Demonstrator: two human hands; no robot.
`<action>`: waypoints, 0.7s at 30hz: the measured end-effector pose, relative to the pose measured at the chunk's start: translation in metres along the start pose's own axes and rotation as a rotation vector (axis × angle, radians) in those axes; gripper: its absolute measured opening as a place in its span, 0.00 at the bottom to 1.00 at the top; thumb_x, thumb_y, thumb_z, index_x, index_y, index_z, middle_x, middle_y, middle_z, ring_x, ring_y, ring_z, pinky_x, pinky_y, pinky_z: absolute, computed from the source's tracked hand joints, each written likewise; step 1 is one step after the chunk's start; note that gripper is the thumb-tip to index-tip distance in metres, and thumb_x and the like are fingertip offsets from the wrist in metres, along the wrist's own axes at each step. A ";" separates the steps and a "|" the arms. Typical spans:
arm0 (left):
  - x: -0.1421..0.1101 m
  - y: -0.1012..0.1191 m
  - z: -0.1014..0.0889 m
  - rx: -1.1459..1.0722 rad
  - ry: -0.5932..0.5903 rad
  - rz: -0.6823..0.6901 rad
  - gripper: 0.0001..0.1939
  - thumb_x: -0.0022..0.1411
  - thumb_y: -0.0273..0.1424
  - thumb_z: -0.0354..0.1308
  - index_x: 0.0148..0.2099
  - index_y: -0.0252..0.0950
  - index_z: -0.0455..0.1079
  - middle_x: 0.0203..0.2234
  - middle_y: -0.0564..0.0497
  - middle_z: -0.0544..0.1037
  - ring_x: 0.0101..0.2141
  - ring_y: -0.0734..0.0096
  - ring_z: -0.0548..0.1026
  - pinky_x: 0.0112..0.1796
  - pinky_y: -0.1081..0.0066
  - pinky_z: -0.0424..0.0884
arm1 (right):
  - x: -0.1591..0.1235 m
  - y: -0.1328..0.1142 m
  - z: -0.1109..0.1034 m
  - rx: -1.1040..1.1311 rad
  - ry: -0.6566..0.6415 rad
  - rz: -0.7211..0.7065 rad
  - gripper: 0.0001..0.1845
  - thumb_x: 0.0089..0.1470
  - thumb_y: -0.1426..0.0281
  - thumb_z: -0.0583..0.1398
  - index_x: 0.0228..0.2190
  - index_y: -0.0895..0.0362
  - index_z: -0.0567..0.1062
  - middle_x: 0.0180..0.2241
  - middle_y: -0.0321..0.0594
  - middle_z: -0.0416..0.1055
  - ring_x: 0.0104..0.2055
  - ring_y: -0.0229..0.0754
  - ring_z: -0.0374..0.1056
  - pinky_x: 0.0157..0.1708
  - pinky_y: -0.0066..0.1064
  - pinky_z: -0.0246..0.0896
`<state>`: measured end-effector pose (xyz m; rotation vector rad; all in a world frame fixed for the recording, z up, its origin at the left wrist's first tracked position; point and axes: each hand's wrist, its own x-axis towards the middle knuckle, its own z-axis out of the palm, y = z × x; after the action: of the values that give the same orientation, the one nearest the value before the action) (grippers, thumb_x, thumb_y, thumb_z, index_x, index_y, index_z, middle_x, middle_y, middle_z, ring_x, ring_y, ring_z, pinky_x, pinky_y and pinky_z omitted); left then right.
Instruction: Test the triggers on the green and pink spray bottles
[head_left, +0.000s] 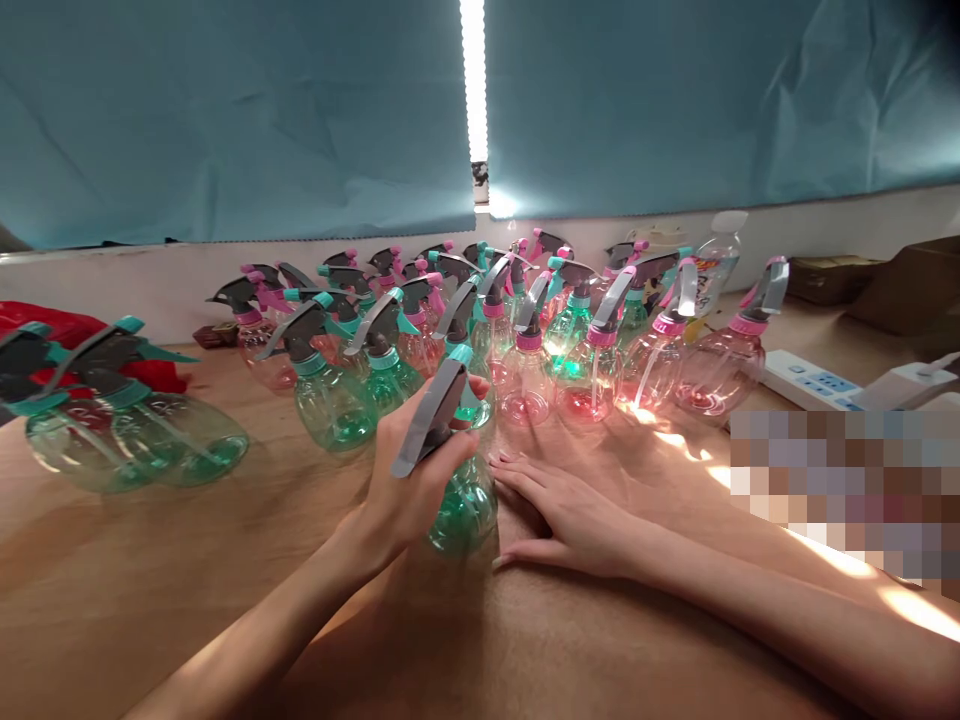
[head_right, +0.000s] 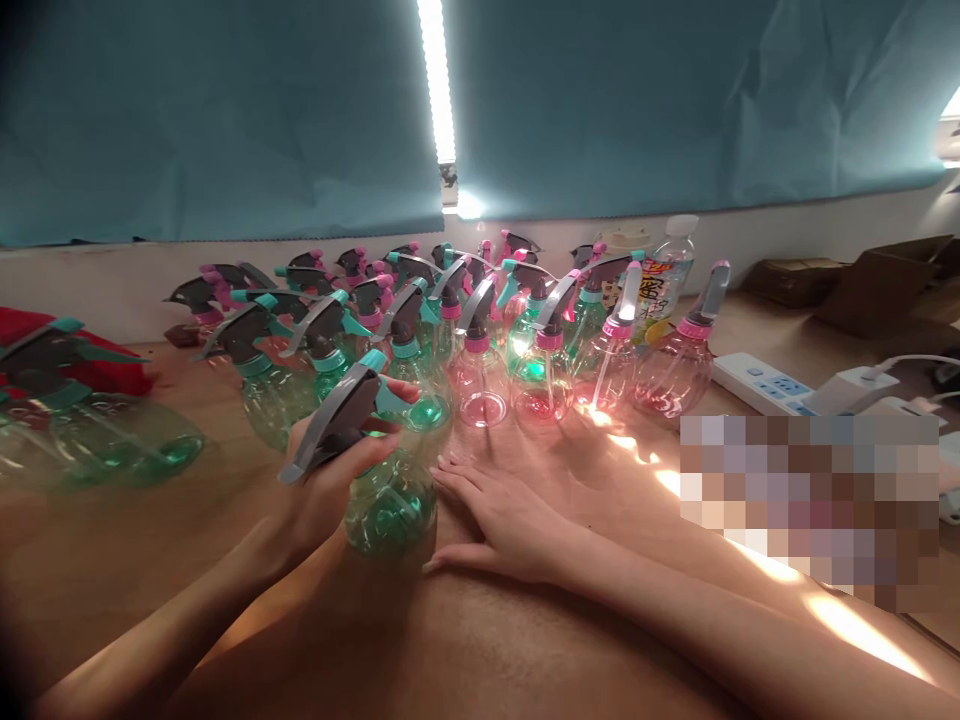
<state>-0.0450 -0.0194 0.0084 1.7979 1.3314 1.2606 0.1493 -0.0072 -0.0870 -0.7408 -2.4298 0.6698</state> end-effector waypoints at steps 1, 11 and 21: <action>0.000 0.000 0.000 0.002 0.002 0.001 0.13 0.55 0.27 0.56 0.44 0.41 0.72 0.31 0.56 0.74 0.34 0.68 0.73 0.34 0.70 0.68 | 0.000 0.000 0.000 0.002 0.000 -0.003 0.42 0.53 0.50 0.64 0.63 0.56 0.60 0.61 0.53 0.63 0.65 0.56 0.57 0.62 0.52 0.53; -0.002 -0.002 -0.001 0.001 0.044 0.050 0.06 0.55 0.26 0.57 0.36 0.39 0.71 0.29 0.56 0.75 0.32 0.69 0.73 0.33 0.70 0.68 | -0.002 0.004 0.002 -0.012 -0.013 -0.003 0.43 0.54 0.49 0.63 0.64 0.54 0.59 0.63 0.51 0.61 0.65 0.56 0.56 0.62 0.52 0.53; -0.034 0.017 -0.011 0.121 0.053 0.006 0.16 0.60 0.31 0.56 0.51 0.41 0.69 0.41 0.52 0.78 0.34 0.70 0.74 0.37 0.70 0.72 | -0.004 0.004 0.001 -0.076 -0.022 0.021 0.40 0.56 0.49 0.61 0.61 0.58 0.63 0.61 0.53 0.63 0.64 0.56 0.58 0.61 0.52 0.56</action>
<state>-0.0504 -0.0579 0.0159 1.8630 1.4606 1.2627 0.1526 -0.0071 -0.0909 -0.7933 -2.4824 0.5998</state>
